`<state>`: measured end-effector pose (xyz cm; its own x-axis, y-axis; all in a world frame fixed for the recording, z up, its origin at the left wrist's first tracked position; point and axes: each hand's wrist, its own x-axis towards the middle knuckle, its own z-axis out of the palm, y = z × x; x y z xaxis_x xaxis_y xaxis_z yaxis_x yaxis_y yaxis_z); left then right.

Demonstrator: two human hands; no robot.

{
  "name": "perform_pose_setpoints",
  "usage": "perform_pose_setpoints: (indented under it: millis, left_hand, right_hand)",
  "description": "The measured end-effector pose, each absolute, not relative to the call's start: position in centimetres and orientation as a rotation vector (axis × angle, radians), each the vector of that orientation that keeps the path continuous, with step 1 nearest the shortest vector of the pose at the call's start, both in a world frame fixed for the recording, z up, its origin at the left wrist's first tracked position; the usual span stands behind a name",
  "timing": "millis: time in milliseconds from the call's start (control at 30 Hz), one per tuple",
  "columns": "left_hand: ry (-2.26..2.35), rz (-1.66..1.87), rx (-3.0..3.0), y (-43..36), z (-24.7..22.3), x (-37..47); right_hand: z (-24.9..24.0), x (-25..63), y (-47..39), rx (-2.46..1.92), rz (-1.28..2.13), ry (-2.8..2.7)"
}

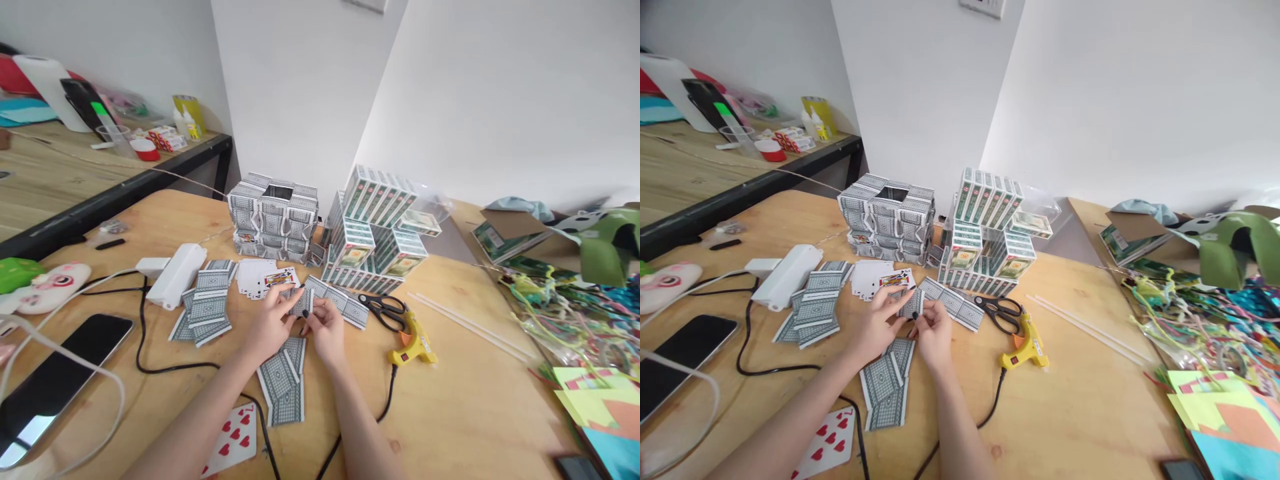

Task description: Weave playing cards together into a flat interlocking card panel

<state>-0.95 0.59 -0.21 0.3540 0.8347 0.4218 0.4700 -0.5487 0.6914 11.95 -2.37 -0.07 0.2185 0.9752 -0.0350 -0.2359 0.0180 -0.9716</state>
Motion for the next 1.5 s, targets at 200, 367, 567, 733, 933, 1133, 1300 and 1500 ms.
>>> perform_pose_setpoints:
  millis: [200, 367, 567, 733, 933, 1133, 1300, 1500]
  left_hand:
    - [1.018, 1.061, 2.058, -0.1, 0.7, -0.3]
    - [1.155, 1.125, 1.674, 0.4, 0.4, -0.1]
    - [1.371, 1.012, 1.824, 0.2, 0.2, 0.2]
    - [1.397, 1.002, 1.87, -0.1, 0.4, 0.4]
    - [1.372, 1.022, 1.88, -0.1, 0.6, 0.3]
    - [1.423, 0.977, 2.108, -0.2, 0.5, 0.2]
    - [1.483, 0.97, 2.108, -0.1, 0.3, -0.2]
    - [1.647, 1.164, 1.994, 1.1, 0.9, -1.5]
  right_hand:
    - [0.3, 12.3, -2.1, -1.167, 1.143, -0.801]
    - [0.6, 12.0, -2.3, -1.123, 1.212, -0.86]
    - [0.0, 11.2, -2.7, -1.288, 1.186, -0.926]
    - [-0.3, 10.9, -3.0, -1.462, 0.951, -1.074]
    - [-0.2, 10.5, -3.6, -1.609, 0.595, -1.267]
    - [0.1, 10.7, -3.6, -1.662, 0.543, -1.331]
    - [-0.2, 10.8, -3.4, -1.581, 0.695, -1.218]
    - [0.1, 11.2, -2.8, -1.416, 0.935, -0.934]
